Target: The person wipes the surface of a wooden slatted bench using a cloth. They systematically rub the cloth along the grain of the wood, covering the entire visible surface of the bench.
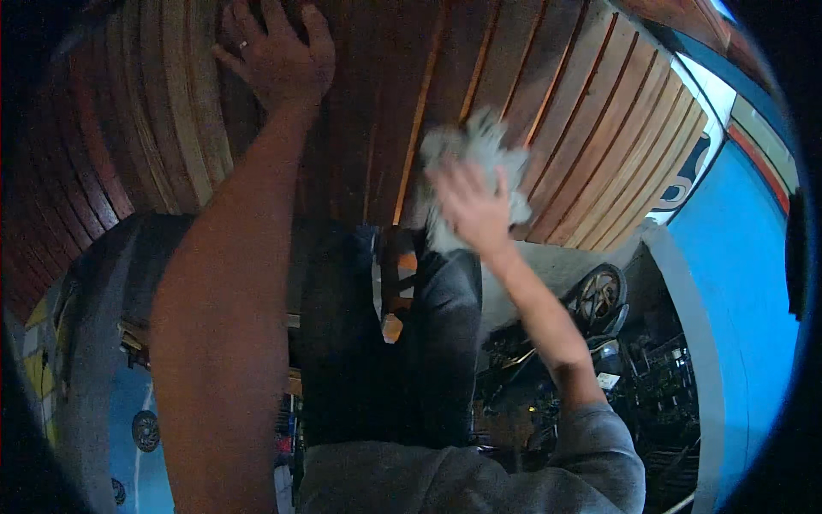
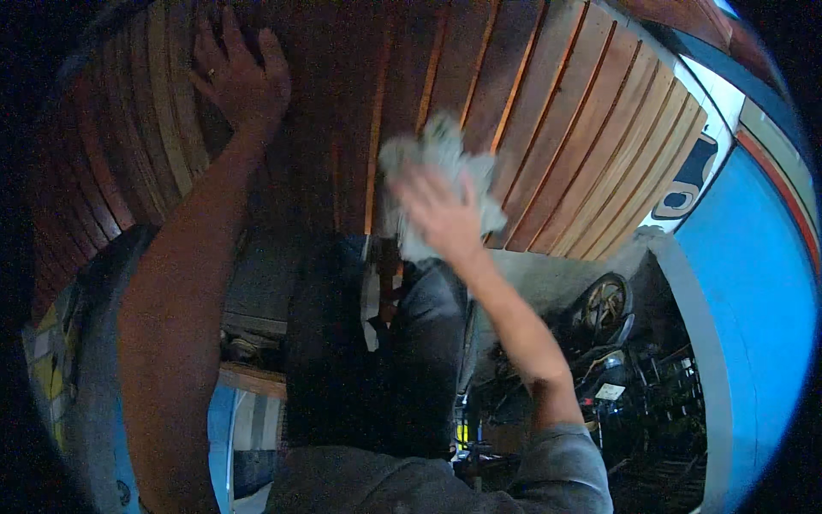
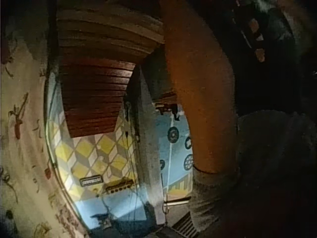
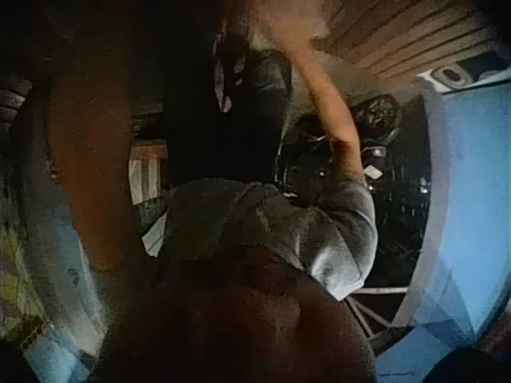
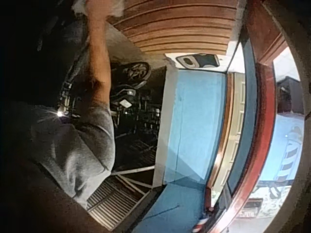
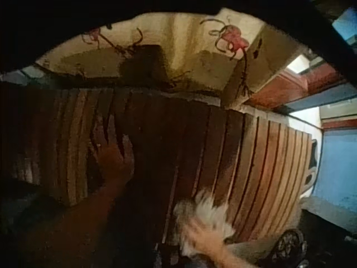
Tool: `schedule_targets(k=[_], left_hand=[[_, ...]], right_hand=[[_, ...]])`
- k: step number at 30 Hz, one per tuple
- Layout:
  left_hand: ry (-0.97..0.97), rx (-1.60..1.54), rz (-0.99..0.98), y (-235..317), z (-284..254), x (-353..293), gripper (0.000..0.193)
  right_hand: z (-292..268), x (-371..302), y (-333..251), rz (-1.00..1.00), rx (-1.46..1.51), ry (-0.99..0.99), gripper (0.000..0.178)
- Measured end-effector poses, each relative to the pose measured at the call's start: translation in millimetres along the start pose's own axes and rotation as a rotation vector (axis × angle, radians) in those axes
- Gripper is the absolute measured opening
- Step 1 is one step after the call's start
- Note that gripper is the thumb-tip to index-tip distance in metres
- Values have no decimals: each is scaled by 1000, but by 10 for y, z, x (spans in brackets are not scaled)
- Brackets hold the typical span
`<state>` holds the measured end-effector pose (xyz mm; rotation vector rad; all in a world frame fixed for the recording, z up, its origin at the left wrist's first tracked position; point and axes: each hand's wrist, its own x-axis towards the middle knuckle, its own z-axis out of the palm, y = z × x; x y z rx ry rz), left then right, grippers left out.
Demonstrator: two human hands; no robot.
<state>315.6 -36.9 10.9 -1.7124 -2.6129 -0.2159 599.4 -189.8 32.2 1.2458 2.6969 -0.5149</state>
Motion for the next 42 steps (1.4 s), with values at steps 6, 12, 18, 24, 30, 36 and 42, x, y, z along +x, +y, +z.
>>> schedule_targets(k=[6, 12, 18, 24, 30, 36, 42], left_hand=[[37, 3, 14, -73, -7, 0, 59], [20, 8, 2, -38, -9, 2, 60], [26, 18, -7, -112, 36, -33, 58], [-14, 20, -20, -69, -85, -7, 59], [-20, 35, -25, -105, -52, -17, 59], [-4, -19, -19, 27, -67, 14, 60], [-18, 14, -12, -93, -53, -14, 60]], right_hand=[[-562, 2061, 966, 407, -164, 484, 52], [-540, 2329, 879, 494, -120, 628, 50], [-12, 544, -618, 234, 120, 105, 53], [117, -12, -763, 55, 81, 28, 53], [-307, 1658, 69, 244, -1, 344, 54], [-584, 2579, 534, 429, -7, 543, 51], [-162, 1516, -385, 422, -17, 294, 57]])
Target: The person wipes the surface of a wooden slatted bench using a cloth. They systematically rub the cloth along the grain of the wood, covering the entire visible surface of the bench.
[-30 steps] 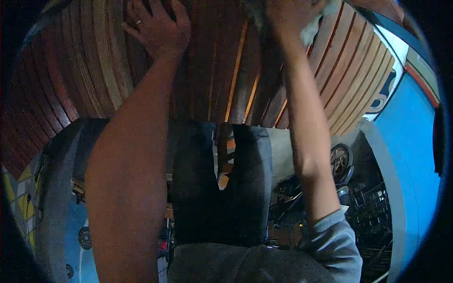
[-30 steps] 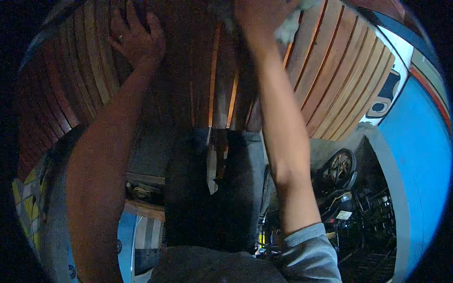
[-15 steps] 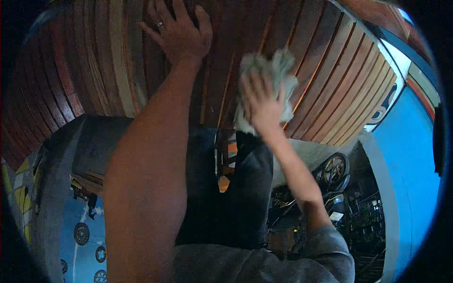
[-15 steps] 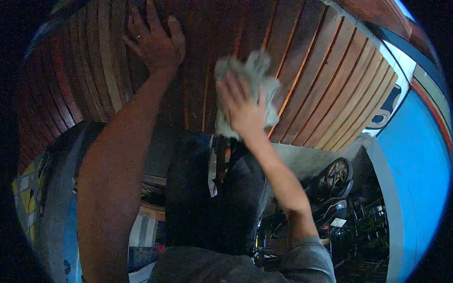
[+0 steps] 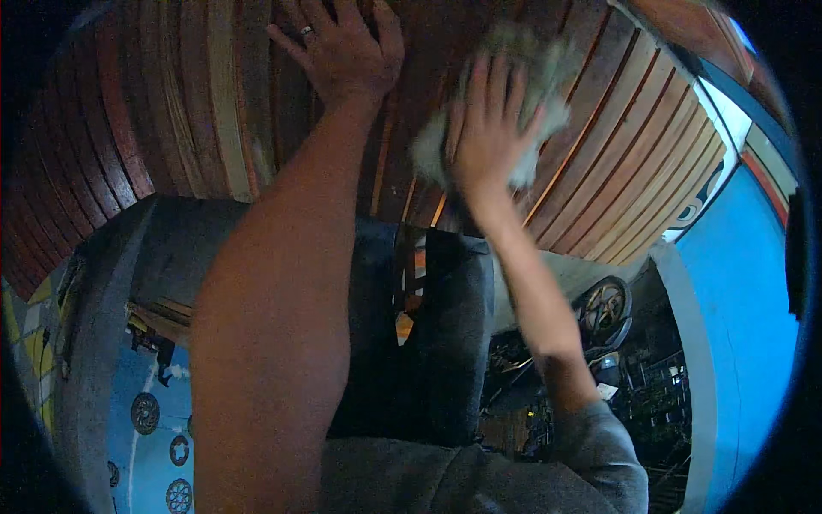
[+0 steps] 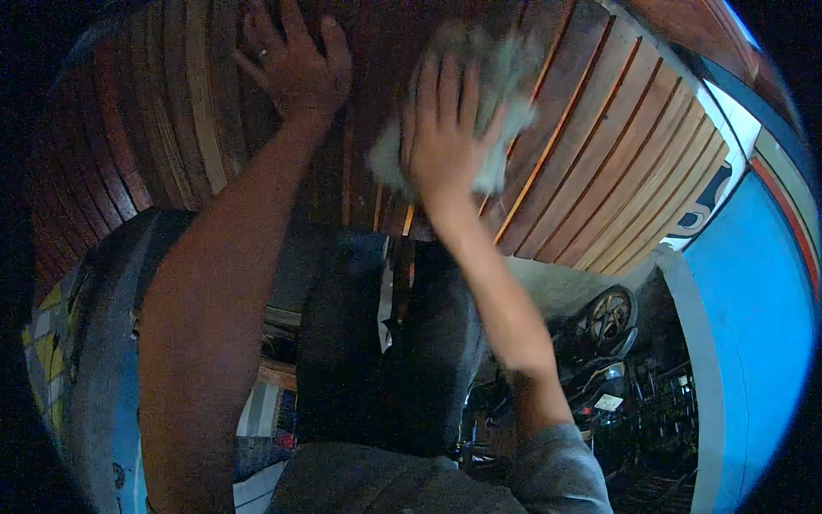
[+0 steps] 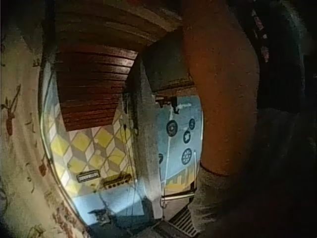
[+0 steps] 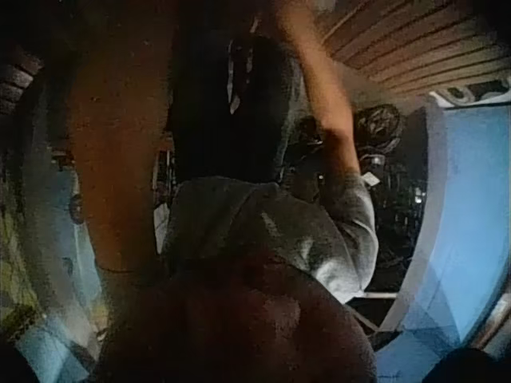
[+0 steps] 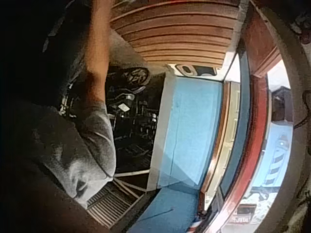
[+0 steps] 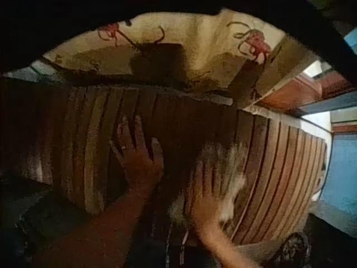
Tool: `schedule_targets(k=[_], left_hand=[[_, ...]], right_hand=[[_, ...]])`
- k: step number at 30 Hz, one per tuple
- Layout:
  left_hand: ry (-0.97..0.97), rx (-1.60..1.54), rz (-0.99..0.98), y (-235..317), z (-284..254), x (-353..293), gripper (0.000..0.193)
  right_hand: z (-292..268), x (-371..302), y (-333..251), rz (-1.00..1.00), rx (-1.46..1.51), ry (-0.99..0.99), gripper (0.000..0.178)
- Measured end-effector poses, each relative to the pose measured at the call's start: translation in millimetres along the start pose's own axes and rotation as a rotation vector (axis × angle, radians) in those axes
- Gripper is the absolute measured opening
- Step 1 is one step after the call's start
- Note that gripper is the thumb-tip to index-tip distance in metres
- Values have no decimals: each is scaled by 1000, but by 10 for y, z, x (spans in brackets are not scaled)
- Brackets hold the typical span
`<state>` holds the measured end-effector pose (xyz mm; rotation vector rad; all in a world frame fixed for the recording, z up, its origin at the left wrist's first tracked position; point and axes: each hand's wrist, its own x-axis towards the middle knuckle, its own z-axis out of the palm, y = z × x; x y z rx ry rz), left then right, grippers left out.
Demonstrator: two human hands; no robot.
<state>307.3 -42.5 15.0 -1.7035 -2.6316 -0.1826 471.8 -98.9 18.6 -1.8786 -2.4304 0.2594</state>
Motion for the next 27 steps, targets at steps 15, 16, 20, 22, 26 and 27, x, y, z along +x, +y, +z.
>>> schedule_targets(k=[15, 16, 20, 22, 26, 27], left_hand=[[-15, -8, -9, -36, -6, -7, 63], [-15, -43, 1, 54, 20, 9, 63], [-1, -69, -2, 57, -11, 39, 63], [-4, -43, -9, 63, -2, 53, 63], [-22, -50, -14, -41, 2, -3, 61], [-26, -65, -16, -37, -12, -29, 61]], right_hand=[[67, 619, -19, 69, 25, 197, 59], [56, 998, 102, 79, -8, 292, 59], [33, 1698, 107, 47, 42, 347, 57], [45, 1560, 45, 41, 69, 332, 57], [61, 249, -304, -36, 48, 59, 57], [73, -215, -363, -82, 13, -40, 59]])
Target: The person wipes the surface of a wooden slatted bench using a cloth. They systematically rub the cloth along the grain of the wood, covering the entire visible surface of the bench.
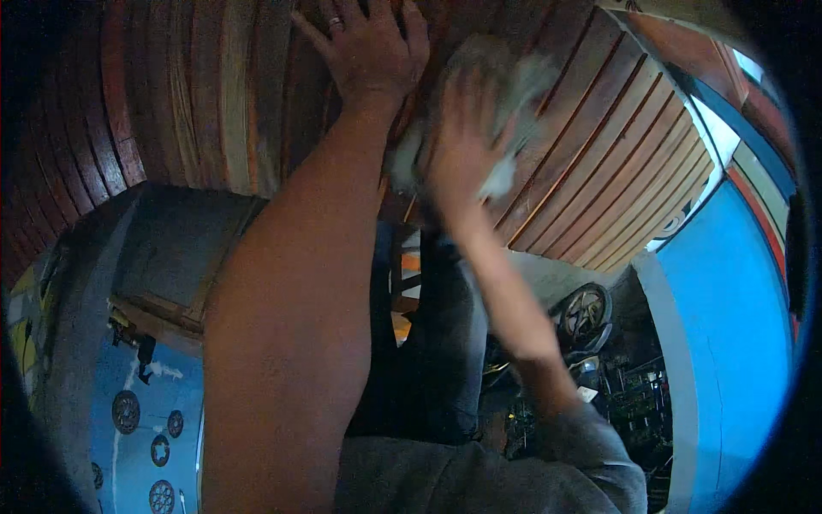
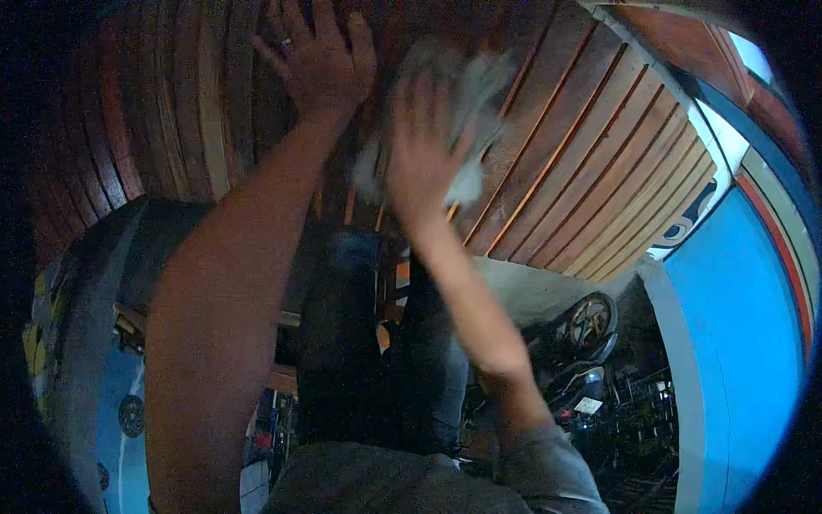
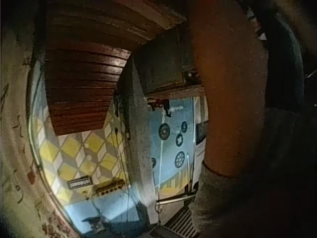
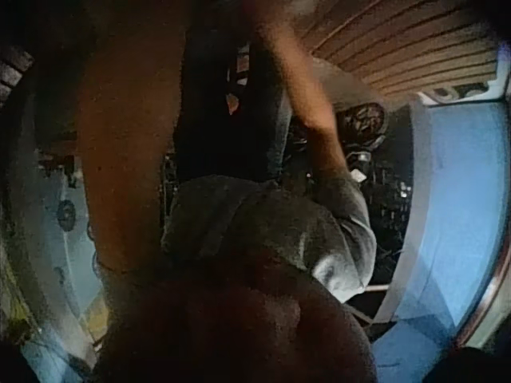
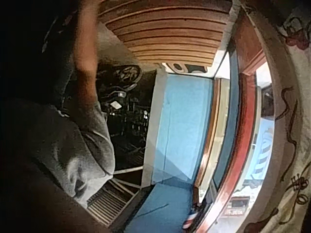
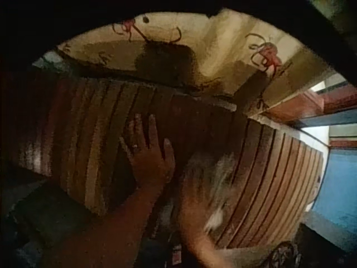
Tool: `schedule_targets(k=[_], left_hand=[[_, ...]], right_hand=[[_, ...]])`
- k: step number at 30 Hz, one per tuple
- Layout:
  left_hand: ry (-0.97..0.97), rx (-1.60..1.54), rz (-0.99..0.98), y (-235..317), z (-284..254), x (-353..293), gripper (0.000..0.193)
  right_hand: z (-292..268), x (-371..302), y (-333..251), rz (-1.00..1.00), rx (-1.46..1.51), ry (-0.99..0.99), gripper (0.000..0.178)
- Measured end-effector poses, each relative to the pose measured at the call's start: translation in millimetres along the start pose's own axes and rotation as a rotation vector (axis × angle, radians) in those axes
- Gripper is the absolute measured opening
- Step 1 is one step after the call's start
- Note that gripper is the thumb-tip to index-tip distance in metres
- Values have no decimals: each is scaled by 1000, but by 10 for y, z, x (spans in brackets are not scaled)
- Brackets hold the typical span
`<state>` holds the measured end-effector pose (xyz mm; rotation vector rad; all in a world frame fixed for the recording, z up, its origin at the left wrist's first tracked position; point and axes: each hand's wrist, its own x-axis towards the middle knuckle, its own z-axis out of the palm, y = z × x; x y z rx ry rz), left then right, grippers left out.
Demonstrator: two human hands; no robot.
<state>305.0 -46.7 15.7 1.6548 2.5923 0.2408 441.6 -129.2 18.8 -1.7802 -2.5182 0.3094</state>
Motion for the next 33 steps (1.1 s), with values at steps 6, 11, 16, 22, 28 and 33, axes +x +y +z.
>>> schedule_targets(k=[6, 11, 16, 22, 28, 33], left_hand=[[40, -27, 18, 10, -9, 45, 59], [7, 5, -15, -2, -40, 40, 57], [73, 43, -5, 80, 39, 64, 57], [70, 44, 6, 6, 65, 40, 58], [180, -317, 165, -126, 33, 51, 63], [171, -416, 244, -924, 24, 157, 61]], right_hand=[[-137, -1439, -206, -121, 106, -338, 63], [-67, -3, 17, -25, -25, -63, 62], [-124, 1680, 324, 30, -52, 315, 52], [-75, 924, 28, 40, 106, 168, 58], [-30, -1453, -288, -323, 28, -222, 57], [-107, -994, -179, -239, 0, -193, 57]])
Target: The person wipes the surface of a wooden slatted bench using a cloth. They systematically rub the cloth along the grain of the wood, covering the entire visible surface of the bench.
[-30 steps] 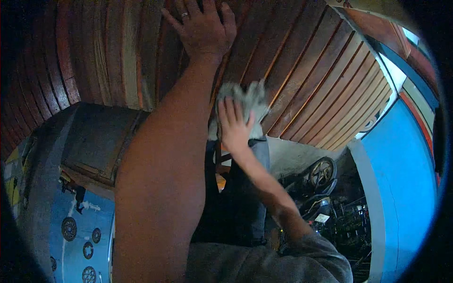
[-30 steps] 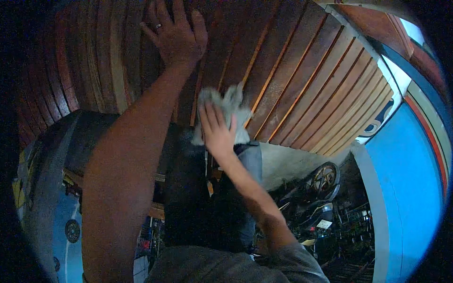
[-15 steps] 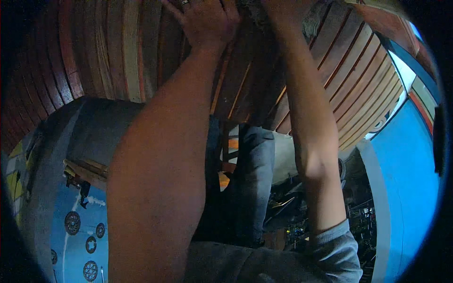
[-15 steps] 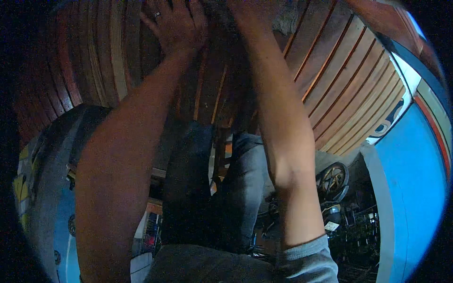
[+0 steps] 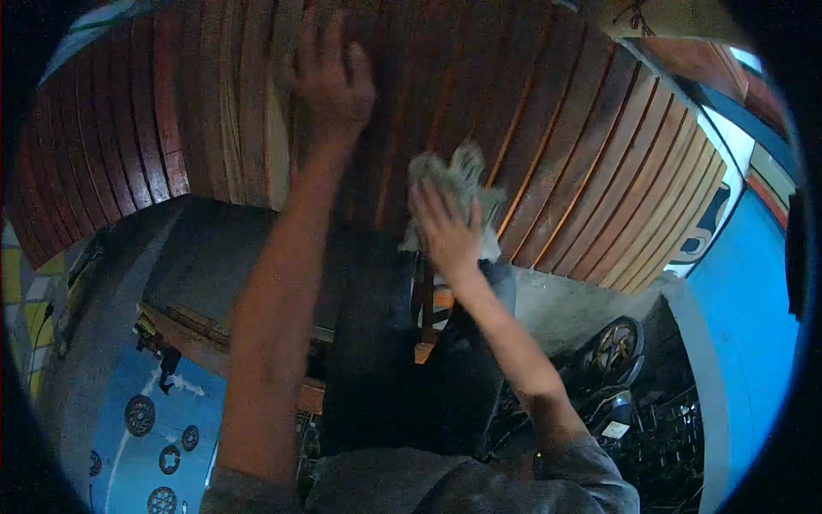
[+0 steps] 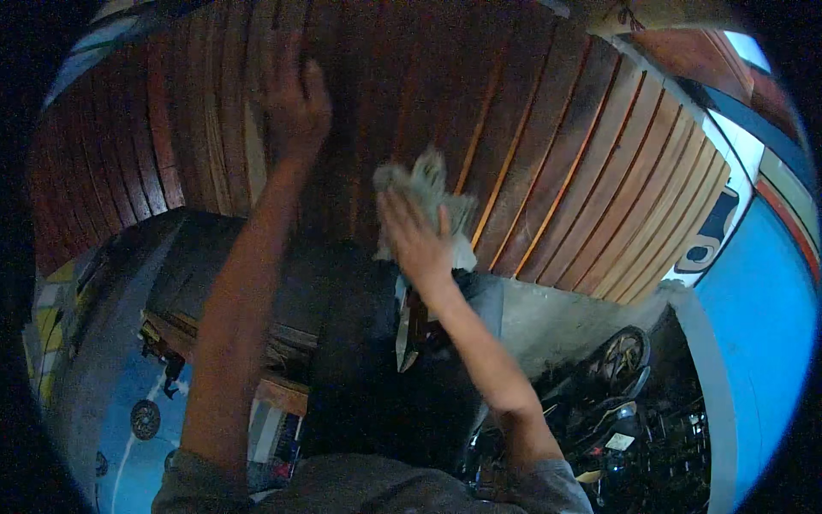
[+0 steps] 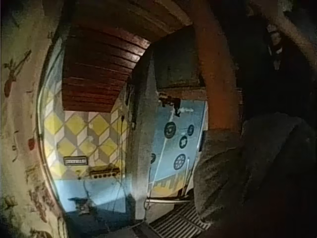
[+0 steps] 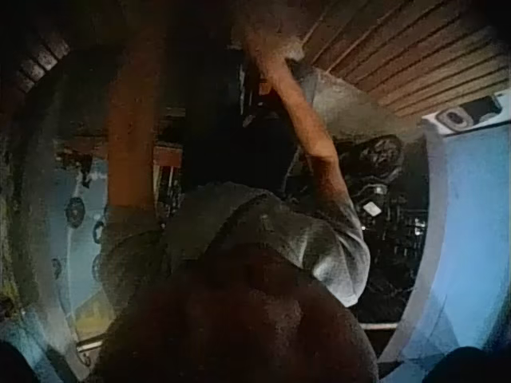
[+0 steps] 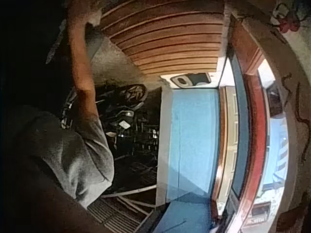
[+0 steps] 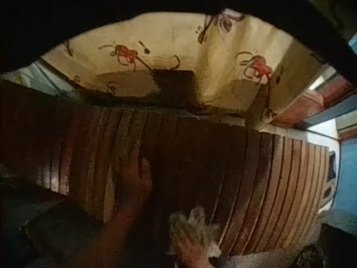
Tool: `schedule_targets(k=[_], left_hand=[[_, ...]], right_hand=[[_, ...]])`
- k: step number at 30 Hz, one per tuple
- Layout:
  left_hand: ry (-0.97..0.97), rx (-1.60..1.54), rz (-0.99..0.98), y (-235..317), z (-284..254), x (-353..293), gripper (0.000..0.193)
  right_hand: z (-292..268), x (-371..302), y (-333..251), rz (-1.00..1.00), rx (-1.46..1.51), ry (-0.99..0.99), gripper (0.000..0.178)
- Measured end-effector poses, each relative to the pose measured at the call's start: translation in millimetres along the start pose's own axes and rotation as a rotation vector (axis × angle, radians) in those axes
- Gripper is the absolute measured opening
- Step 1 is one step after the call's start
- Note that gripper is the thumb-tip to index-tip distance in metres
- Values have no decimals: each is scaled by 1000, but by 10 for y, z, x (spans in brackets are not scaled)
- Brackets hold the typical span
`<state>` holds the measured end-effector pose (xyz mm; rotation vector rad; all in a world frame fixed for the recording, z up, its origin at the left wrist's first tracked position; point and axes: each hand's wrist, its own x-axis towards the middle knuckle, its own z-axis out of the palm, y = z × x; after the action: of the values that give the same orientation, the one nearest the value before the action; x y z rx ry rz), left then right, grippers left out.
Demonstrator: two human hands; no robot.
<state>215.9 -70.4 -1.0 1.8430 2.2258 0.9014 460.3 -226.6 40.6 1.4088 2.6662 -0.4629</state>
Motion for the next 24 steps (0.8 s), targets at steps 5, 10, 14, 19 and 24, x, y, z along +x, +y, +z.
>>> schedule_targets(k=[5, 10, 14, 19, 24], left_hand=[[-2, 394, -158, -620, -254, 206, 65], [-22, 356, -155, -626, -299, 290, 70], [-123, 501, -357, -355, -386, 333, 60], [-135, 413, -406, -388, -481, 371, 64], [-147, 495, -388, -452, -478, 345, 64]], right_hand=[[-352, 1952, 849, 229, -38, 381, 56], [-318, 2236, 1046, 279, -61, 558, 52], [-227, 2225, 732, 302, -117, 478, 51], [149, 263, -481, -126, 2, -134, 60], [20, 226, -365, -383, 53, -253, 59]])
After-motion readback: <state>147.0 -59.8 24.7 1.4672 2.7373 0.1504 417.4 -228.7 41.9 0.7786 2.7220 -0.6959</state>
